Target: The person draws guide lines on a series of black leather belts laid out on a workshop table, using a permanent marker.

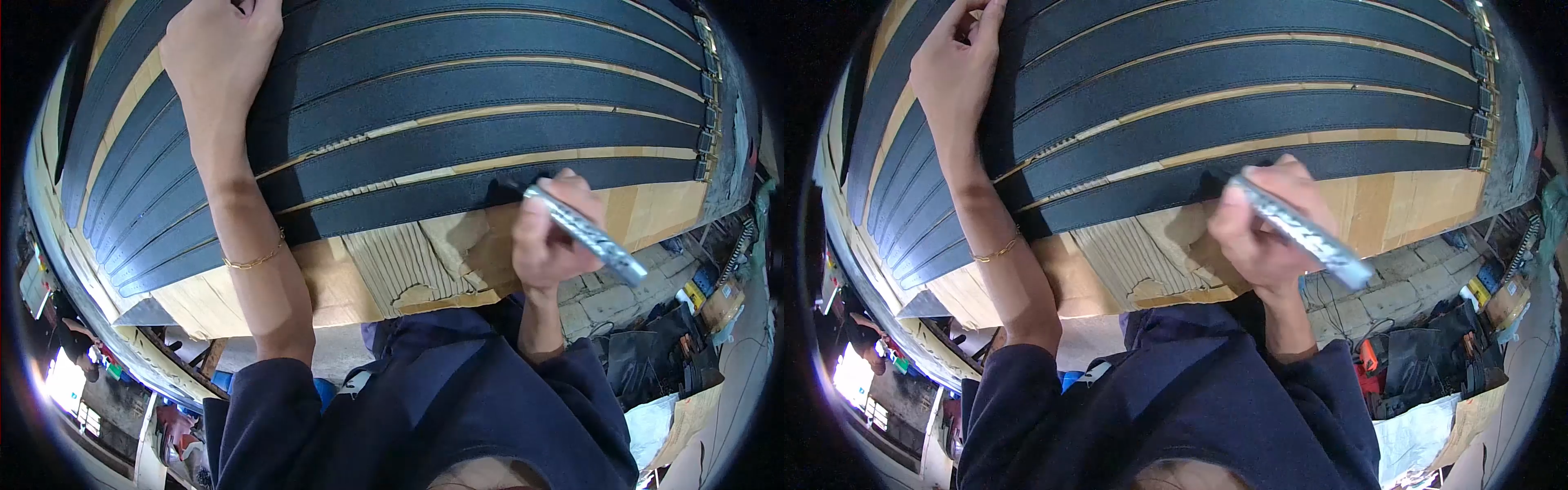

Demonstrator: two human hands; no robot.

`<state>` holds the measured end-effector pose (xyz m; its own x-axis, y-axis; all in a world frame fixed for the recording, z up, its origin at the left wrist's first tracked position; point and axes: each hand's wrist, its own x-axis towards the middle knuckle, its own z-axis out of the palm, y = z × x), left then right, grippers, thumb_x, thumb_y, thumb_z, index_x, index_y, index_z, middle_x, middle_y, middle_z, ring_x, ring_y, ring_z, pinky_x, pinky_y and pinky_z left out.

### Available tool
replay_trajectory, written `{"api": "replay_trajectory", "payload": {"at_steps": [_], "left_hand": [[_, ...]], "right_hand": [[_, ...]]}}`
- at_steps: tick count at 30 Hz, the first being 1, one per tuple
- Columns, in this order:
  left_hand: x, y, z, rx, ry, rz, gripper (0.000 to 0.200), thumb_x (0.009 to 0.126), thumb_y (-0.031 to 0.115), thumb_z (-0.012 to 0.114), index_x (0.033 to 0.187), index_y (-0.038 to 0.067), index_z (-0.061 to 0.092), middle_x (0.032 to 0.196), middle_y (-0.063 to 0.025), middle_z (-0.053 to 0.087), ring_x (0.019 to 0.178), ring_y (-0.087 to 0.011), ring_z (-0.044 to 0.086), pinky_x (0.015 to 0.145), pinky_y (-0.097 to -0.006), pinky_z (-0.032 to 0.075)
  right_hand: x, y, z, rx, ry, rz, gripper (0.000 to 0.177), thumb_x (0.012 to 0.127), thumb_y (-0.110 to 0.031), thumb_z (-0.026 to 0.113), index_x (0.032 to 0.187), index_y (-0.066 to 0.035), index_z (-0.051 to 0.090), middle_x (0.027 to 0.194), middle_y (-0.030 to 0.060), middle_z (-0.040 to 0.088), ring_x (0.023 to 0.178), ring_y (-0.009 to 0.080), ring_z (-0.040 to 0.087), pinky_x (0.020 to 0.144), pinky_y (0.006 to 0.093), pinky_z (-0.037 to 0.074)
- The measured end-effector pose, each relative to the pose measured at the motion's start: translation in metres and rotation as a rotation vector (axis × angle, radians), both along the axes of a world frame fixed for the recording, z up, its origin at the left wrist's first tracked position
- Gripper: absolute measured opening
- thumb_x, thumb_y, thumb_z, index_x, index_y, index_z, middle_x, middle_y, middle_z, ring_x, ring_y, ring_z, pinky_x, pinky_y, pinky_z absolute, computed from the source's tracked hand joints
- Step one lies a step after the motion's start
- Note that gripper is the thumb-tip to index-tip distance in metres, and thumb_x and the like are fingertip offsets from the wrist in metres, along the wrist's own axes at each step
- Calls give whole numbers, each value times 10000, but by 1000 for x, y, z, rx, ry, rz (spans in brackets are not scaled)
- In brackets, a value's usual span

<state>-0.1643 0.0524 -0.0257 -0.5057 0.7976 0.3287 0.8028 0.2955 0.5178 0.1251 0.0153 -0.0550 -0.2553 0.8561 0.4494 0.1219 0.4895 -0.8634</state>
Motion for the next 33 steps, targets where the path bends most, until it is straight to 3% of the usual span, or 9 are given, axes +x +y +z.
{"api": "replay_trajectory", "payload": {"at_steps": [8, 10, 13, 17, 19, 27, 29, 31, 33], "left_hand": [[-5, 0, 0, -71, 35, 15, 130, 841, 96, 677, 846, -30, 647, 576, -115, 504, 521, -163, 461, 525, -311, 378], [-14, -4, -13, -64, 139, 28, 234, 883, 320, 676, 928, 91, 693, 639, -59, 605, 581, -209, 601, 591, -314, 473], [-11, -5, -9, -77, 95, 3, 272, 886, 343, 677, 941, 77, 685, 631, -74, 576, 578, -185, 569, 601, -304, 461], [-13, -2, -9, -97, 171, 10, 230, 884, 323, 651, 888, 95, 686, 638, -93, 606, 606, -279, 617, 581, -361, 462], [-13, -3, -10, -91, 199, 0, 236, 892, 316, 643, 872, 82, 673, 665, -104, 616, 628, -295, 625, 594, -381, 467], [-10, -2, -3, -190, 202, 27, 239, 920, 317, 616, 945, 83, 656, 754, -138, 654, 714, -334, 652, 638, -430, 489], [4, -14, 4, -68, 263, -54, 207, 914, 282, 630, 947, 80, 660, 773, -134, 661, 710, -322, 656, 628, -416, 490], [34, -34, 21, -7, 257, -89, 144, 893, 202, 662, 958, 75, 666, 816, -124, 676, 710, -291, 668, 610, -378, 501], [98, -57, 32, -14, 103, -152, 116, 866, 133, 689, 963, 74, 666, 840, -112, 688, 717, -252, 685, 601, -335, 521]], "right_hand": [[11, -2, 0, -118, 95, -97, 236, 834, -16, 651, 1043, 25, 550, 806, 83, 561, 651, 108, 474, 588, 240, 378], [9, -8, 4, -247, 79, -243, 253, 852, -33, 654, 1079, 22, 555, 911, 84, 572, 705, 101, 502, 654, 231, 415], [7, -10, 6, -304, 125, -230, 247, 867, 17, 647, 1098, 14, 561, 973, 63, 571, 734, 60, 514, 633, 202, 428], [-3, -6, 19, -294, 60, -244, 223, 868, 64, 652, 1064, 2, 565, 918, 21, 576, 674, 18, 516, 539, 162, 406], [-6, -7, 15, -367, 222, -233, 197, 866, 54, 668, 1038, 0, 587, 872, 3, 583, 658, 2, 495, 528, 154, 381], [2, -5, 4, -425, 544, -65, 232, 859, 21, 678, 1080, -9, 612, 890, 12, 608, 751, 46, 552, 650, 207, 462], [18, -12, 15, -442, 603, -43, 230, 862, 15, 679, 1081, -8, 612, 901, 17, 611, 777, 55, 560, 676, 217, 474], [63, -15, 27, -343, 373, -172, 233, 875, -6, 679, 1096, -4, 606, 922, 24, 617, 823, 67, 568, 718, 231, 484], [113, -14, 21, -417, 423, -303, 167, 903, -20, 657, 1060, -7, 601, 838, 31, 619, 664, 69, 553, 572, 213, 442]]}}
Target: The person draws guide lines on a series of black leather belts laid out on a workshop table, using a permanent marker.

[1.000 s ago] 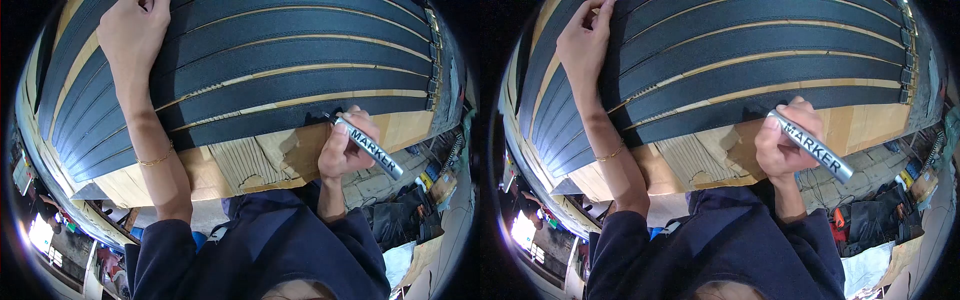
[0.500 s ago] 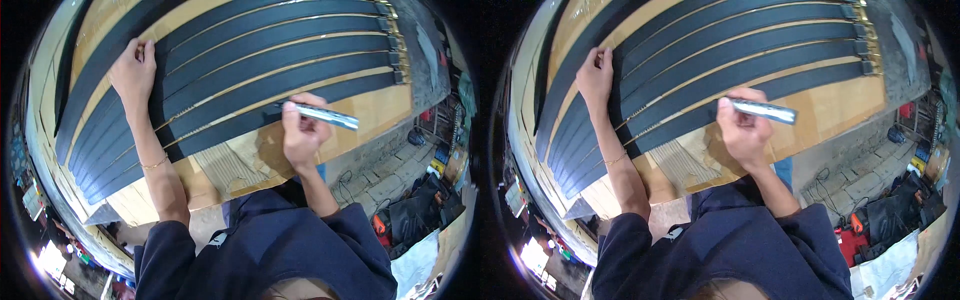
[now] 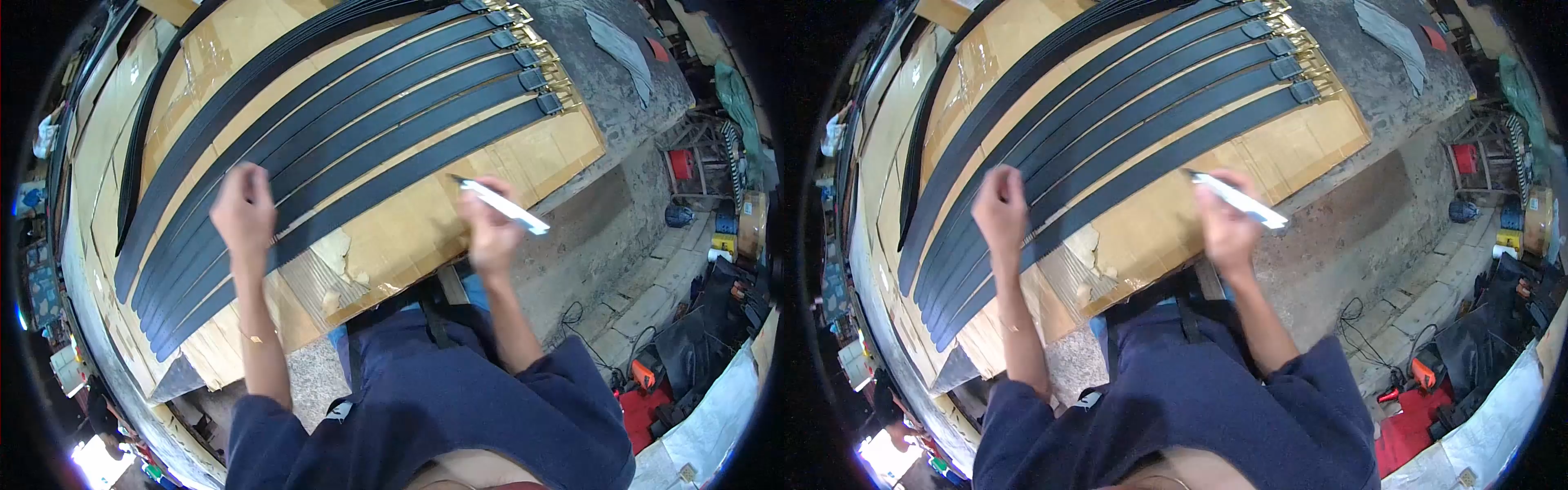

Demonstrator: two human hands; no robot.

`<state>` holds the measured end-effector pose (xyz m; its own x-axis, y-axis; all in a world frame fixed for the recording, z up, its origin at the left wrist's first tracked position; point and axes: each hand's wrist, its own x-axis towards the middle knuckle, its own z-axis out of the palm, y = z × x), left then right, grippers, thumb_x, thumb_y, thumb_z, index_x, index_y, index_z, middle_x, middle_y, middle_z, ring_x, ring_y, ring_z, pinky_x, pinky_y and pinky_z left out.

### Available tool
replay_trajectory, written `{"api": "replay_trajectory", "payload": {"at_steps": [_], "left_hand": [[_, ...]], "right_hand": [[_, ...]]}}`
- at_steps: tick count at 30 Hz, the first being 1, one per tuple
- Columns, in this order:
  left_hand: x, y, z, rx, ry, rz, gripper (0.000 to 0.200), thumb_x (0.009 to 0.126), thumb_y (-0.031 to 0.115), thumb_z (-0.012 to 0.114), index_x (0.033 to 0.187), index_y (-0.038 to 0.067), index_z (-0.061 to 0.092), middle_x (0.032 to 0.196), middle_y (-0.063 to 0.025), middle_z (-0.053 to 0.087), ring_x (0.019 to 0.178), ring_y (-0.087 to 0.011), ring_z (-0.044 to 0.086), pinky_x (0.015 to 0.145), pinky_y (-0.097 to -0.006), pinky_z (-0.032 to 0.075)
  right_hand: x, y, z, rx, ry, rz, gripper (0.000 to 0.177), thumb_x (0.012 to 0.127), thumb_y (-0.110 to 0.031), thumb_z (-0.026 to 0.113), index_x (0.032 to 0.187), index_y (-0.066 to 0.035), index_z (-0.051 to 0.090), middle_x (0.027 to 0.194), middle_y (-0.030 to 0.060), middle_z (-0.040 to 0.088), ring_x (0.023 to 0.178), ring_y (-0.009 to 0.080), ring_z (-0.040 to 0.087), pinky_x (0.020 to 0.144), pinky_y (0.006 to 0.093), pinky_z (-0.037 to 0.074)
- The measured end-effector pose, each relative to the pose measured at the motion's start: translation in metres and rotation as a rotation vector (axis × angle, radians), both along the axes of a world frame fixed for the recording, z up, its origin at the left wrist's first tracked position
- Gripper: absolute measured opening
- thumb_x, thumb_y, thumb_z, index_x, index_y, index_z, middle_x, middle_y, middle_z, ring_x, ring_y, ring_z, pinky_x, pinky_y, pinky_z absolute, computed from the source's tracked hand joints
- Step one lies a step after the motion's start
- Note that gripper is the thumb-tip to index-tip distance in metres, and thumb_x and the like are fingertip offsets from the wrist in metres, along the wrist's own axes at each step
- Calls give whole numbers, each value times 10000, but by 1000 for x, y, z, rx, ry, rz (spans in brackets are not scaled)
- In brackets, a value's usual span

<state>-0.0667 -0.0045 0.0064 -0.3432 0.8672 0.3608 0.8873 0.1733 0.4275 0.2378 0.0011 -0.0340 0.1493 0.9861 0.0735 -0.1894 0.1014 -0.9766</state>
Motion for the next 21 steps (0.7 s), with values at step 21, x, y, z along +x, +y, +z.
{"api": "replay_trajectory", "payload": {"at_steps": [21], "left_hand": [[243, 127, -48, -78, 52, -843, 313, 841, 157, 682, 1145, 85, 668, 1147, -66, 626, 701, -150, 653, 552, -282, 516]], "right_hand": [[104, 131, -18, -12, -383, -379, 172, 865, -23, 685, 811, -23, 522, 747, 14, 540, 647, 53, 464, 589, 207, 379]]}}
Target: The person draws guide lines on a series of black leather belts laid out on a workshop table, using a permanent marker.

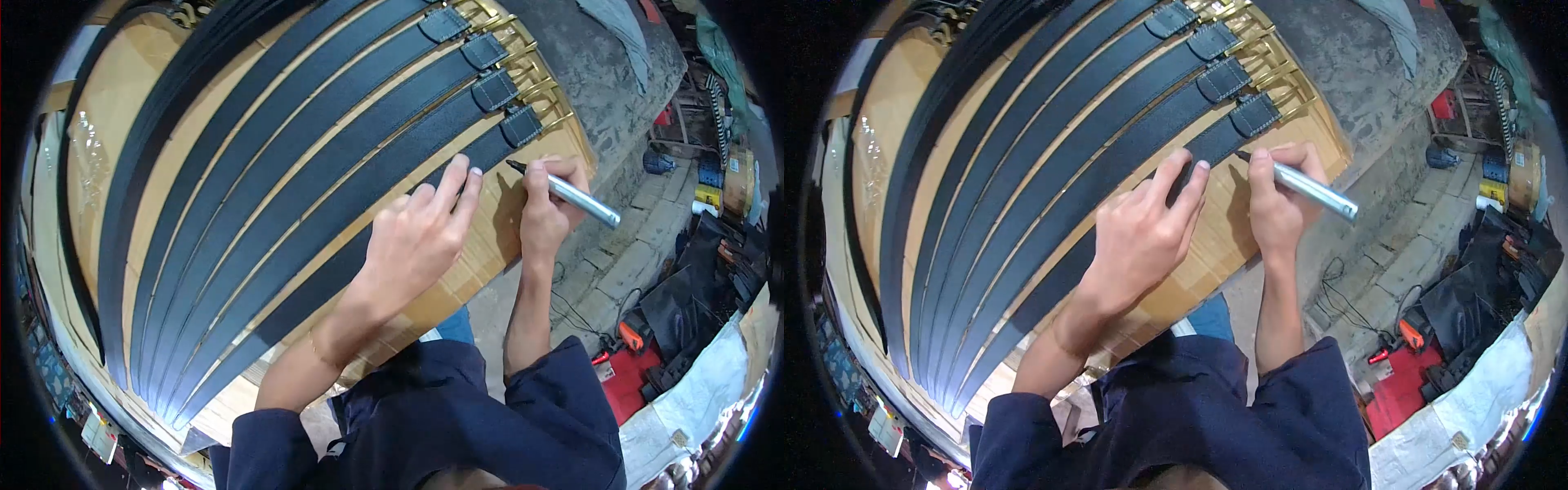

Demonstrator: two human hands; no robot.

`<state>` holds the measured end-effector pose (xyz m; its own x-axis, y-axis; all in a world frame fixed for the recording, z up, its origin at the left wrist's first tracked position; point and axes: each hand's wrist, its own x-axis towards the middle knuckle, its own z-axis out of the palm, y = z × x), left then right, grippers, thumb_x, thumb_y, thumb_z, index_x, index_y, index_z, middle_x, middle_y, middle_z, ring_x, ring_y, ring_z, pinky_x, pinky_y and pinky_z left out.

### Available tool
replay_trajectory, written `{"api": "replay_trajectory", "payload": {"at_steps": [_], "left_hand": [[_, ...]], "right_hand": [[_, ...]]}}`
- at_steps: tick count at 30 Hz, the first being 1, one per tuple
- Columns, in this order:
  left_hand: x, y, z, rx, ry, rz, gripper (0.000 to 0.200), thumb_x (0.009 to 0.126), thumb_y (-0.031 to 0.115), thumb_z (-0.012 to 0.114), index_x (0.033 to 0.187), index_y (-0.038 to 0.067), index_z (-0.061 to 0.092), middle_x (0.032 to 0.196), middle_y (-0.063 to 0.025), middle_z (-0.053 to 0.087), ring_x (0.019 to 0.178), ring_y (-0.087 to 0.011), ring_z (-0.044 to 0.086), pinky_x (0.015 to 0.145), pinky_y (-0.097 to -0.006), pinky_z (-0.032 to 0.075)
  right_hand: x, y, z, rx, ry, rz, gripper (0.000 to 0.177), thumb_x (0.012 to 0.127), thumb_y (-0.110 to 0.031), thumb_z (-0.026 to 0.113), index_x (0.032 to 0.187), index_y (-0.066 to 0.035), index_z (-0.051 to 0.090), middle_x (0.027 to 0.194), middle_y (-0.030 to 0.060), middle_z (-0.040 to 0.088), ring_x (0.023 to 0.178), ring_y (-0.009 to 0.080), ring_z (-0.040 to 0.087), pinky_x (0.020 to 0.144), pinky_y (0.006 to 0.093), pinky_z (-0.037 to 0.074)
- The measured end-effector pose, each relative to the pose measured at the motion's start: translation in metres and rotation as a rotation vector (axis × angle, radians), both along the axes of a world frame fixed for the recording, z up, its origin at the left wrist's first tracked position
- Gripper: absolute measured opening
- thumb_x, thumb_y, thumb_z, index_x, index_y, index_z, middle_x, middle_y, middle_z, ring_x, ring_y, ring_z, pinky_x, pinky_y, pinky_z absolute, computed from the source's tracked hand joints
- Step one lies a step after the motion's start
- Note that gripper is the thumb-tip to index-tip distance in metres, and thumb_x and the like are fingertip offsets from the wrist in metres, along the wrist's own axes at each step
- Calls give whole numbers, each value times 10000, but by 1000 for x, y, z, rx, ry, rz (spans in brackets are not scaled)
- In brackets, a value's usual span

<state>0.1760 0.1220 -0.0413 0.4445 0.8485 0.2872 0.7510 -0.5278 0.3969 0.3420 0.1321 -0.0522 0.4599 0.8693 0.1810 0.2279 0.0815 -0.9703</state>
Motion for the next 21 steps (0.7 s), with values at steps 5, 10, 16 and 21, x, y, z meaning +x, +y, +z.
{"api": "replay_trajectory", "payload": {"at_steps": [5, 10, 16, 21], "left_hand": [[-4, 3, 6, -50, 11, -27, 350, 784, 124, 720, 1131, 88, 692, 1142, -64, 634, 679, -104, 614, 555, -224, 488], [-3, 3, 6, -40, 46, -22, 350, 783, 130, 733, 1127, 79, 696, 1132, -65, 636, 683, -97, 613, 552, -219, 486], [-4, 3, 5, -36, 28, -27, 346, 791, 137, 736, 1129, 69, 695, 1133, -67, 637, 684, -99, 613, 547, -222, 484], [-4, 2, 4, -27, 12, -30, 347, 792, 134, 736, 1128, 62, 691, 1139, -70, 634, 685, -103, 615, 546, -228, 486]], "right_hand": [[-1, 1, 3, 11, -116, 24, 175, 854, -2, 680, 804, -21, 514, 752, 26, 539, 636, 51, 449, 555, 204, 350], [-1, 2, 2, -16, -141, 18, 184, 848, -8, 690, 796, -17, 514, 751, 35, 550, 616, 58, 454, 538, 210, 355], [-5, 2, 6, -80, -266, 6, 195, 836, -21, 708, 776, -10, 523, 731, 44, 588, 604, 59, 487, 538, 215, 384], [-5, 1, 5, -74, -252, 10, 187, 842, -31, 706, 779, -7, 532, 727, 41, 591, 606, 60, 494, 541, 216, 391]]}}
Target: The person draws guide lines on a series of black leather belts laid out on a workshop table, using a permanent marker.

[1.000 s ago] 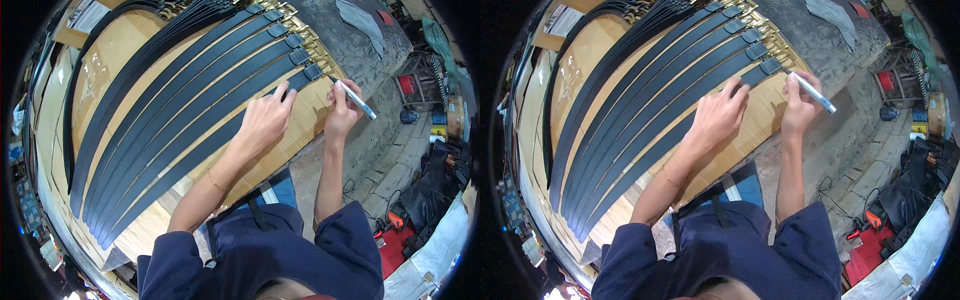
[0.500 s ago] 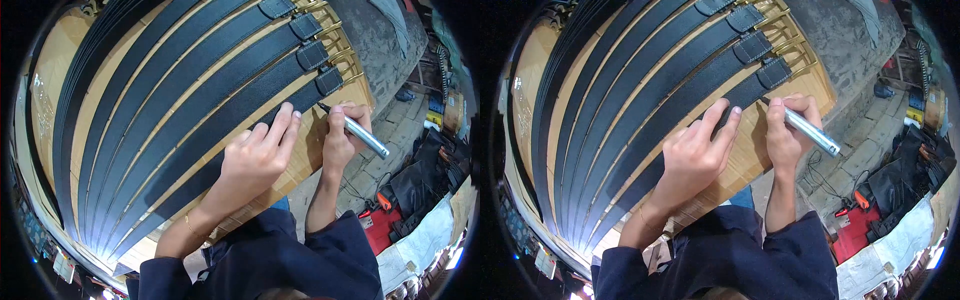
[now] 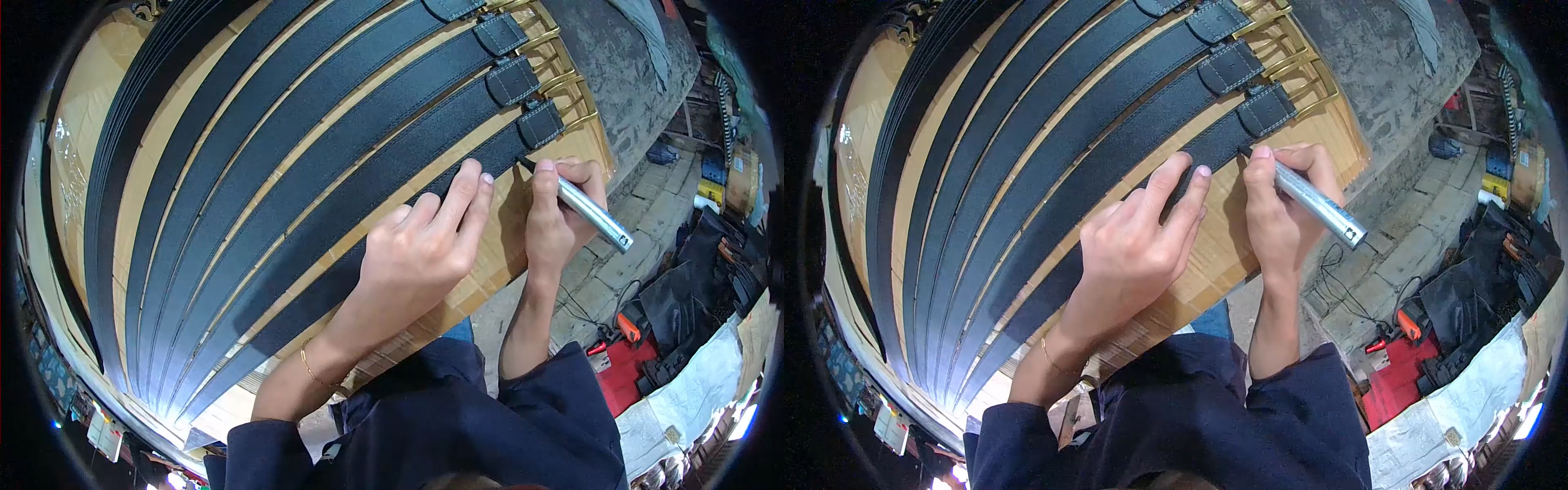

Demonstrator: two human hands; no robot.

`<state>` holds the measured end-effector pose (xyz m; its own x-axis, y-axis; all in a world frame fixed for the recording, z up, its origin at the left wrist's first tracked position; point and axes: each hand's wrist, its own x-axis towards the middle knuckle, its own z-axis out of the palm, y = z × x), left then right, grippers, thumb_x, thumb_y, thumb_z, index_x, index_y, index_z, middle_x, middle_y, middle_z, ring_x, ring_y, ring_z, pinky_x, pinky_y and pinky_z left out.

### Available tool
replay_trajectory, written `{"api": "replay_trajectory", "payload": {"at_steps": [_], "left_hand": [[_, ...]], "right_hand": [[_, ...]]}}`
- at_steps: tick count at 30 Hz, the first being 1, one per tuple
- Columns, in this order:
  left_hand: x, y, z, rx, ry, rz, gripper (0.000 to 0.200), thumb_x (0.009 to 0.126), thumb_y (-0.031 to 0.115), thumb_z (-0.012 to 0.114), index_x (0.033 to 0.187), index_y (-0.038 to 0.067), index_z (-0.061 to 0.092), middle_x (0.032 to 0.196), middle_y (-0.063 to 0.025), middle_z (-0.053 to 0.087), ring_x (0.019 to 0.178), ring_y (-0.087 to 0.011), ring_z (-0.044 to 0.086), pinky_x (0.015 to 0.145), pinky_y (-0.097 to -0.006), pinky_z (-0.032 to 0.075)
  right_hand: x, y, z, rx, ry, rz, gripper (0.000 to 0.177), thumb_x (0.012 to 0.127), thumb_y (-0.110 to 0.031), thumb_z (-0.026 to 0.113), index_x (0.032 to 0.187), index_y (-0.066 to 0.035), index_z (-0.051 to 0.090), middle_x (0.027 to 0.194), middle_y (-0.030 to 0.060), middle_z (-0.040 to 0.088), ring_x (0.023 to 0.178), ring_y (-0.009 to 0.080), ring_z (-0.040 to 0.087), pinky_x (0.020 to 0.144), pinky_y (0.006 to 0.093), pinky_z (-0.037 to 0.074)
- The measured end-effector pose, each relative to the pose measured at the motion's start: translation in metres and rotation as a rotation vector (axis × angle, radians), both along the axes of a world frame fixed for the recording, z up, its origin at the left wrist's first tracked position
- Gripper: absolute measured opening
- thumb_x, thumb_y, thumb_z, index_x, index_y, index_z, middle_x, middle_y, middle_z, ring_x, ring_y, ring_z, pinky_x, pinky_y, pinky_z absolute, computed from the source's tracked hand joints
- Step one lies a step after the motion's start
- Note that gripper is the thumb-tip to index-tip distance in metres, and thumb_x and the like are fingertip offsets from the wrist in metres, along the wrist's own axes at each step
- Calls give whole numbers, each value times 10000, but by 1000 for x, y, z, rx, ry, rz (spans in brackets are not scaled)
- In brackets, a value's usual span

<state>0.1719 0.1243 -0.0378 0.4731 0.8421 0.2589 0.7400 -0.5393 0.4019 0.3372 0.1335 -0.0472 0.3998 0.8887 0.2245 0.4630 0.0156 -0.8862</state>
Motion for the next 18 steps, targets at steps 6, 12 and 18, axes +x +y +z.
{"api": "replay_trajectory", "payload": {"at_steps": [6, 12, 18], "left_hand": [[0, 0, 1, -9, -7, 2, 353, 794, 134, 735, 1135, 59, 685, 1137, -71, 633, 690, -109, 619, 548, -233, 489], [-2, 0, 4, -34, 14, -19, 362, 798, 137, 735, 1146, 57, 678, 1147, -73, 628, 700, -113, 621, 557, -239, 497], [-1, 0, 3, -23, 28, -15, 379, 792, 143, 740, 1154, 56, 674, 1152, -71, 624, 710, -112, 626, 570, -238, 505]], "right_hand": [[1, 0, -1, -1, 16, -29, 203, 852, -38, 704, 772, -15, 519, 720, 25, 556, 614, 52, 461, 541, 217, 366], [2, 0, -2, 27, 145, -22, 208, 849, -30, 698, 774, -25, 503, 726, 19, 539, 631, 50, 443, 548, 216, 350], [2, 1, -1, 22, 77, 24, 200, 839, -10, 688, 769, -21, 501, 716, 21, 533, 609, 54, 436, 534, 220, 346]]}}
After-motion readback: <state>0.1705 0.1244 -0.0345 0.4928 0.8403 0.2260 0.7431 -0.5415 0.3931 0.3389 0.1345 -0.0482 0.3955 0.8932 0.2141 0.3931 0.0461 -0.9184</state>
